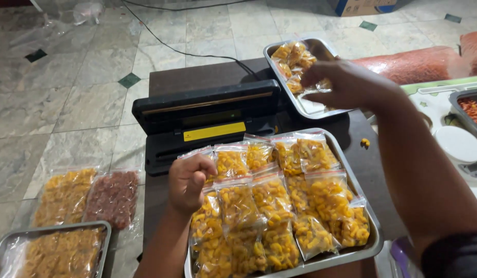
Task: Manually sealing zip-lock snack bags and arranging them into a metal tray for packaging.
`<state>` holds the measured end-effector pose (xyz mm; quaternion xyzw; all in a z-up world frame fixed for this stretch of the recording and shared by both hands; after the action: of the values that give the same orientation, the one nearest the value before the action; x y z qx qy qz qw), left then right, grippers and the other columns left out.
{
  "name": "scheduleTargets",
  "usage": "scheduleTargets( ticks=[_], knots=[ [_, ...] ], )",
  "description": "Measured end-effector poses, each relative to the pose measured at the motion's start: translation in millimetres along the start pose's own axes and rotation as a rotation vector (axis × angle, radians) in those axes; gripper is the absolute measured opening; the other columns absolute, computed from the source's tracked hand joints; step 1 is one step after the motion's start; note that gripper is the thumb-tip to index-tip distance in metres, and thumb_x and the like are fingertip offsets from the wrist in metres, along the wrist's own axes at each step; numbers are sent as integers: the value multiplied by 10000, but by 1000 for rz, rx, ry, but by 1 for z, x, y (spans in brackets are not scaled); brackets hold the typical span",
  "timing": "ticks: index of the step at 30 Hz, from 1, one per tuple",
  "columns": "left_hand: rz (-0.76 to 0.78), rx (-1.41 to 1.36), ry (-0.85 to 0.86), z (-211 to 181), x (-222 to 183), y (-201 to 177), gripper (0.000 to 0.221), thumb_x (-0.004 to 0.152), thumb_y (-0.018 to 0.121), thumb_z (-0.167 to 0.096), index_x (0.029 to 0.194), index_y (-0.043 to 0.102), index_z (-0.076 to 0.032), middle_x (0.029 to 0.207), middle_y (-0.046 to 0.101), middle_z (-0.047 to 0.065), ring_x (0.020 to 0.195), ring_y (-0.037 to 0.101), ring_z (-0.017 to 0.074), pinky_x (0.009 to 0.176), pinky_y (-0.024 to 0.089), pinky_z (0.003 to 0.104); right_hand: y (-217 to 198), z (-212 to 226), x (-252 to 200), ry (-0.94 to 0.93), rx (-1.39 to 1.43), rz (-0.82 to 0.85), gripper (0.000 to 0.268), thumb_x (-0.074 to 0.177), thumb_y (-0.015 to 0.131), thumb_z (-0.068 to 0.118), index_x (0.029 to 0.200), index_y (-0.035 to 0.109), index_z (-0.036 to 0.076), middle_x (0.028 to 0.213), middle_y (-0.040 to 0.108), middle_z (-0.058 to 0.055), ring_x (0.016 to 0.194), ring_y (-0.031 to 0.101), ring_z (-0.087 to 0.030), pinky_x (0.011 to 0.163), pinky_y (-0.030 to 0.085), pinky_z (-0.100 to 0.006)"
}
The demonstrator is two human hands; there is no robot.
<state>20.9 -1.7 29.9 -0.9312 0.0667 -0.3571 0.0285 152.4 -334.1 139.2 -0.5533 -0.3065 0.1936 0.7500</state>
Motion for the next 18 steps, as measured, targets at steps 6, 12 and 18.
scheduleTargets(
  ticks=[6, 12, 18],
  knots=[
    [-38, -63, -61, 8, 0, -4, 686, 987, 440, -715, 716, 635, -114, 563, 406, -66, 482, 295, 66, 487, 233, 279, 113, -149, 68, 595, -185, 100, 1031, 700, 902, 489, 1549, 388, 207, 1566, 320, -259, 1317, 452, -520, 1085, 407, -589],
    [-55, -102, -47, 18, -2, -4, 697, 996, 454, -710, 719, 644, -99, 562, 381, -61, 494, 296, 75, 494, 244, 276, 151, -151, 69, 684, -69, 243, 873, 853, 734, 259, 1601, 311, 107, 1519, 501, -207, 1378, 506, -387, 1104, 465, -491],
    [-61, -102, -90, 16, -2, -6, 718, 966, 488, -733, 721, 649, -78, 565, 373, -55, 506, 290, 68, 508, 234, 273, 116, -118, 60, 783, -150, 259, 469, 789, 730, 400, 1191, 717, 160, 1174, 726, -98, 1060, 682, -301, 786, 570, -448]
  ],
)
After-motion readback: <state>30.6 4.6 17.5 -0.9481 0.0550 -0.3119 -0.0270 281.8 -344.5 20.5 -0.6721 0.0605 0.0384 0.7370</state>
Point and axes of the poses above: each hand's wrist, its own x-axis towards the middle knuckle, its own y-axis out of the palm, z = x × y, the point moved 4 cm from there along x, towards the middle knuckle
